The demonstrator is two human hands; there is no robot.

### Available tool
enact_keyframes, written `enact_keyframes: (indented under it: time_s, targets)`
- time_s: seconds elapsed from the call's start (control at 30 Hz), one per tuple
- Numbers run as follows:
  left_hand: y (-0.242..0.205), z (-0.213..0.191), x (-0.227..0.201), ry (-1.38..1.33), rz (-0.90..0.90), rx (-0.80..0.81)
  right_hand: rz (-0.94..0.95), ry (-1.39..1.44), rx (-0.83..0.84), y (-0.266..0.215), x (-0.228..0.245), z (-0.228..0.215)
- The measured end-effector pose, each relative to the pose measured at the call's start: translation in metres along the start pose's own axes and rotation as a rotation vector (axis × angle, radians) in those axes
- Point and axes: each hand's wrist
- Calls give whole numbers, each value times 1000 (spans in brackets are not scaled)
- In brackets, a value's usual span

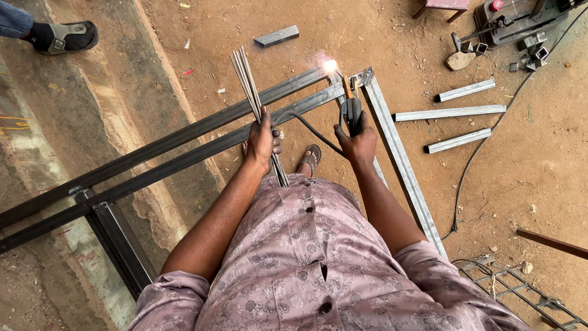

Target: The person welds the joints of a rectangular metal frame using an electrode holder and sticks while sitting on the ground.

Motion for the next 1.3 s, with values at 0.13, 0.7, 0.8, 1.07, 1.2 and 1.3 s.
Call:
enact_keyframes:
  time_s: [0.13,0.7,0.8,1.07,1.2,1.3]
  targets:
    - [-2,3,2,13,-13,-26,-13,-14,31,-3,-3,-1]
    - [20,10,37,22,-174,-27,-29,218,-83,-32,-30,-2]
    - [9,-2,34,95,-204,13,17,267,-148,-68,-48,-3]
    - [-38,-34,51,104,-252,121,141,187,-171,-129,-58,0]
    - [-42,-59,50,45,-268,50,122,161,-147,-123,-48,9]
    - [-31,-59,33,75,-206,16,77,129,-159,-97,-29,6]
Point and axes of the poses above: each hand's wrist, its own y-axis towards the middle knuckle, its own z-axis out of the palm, x = y × z, and after that the axes turned 7 degrees about z, right-handed
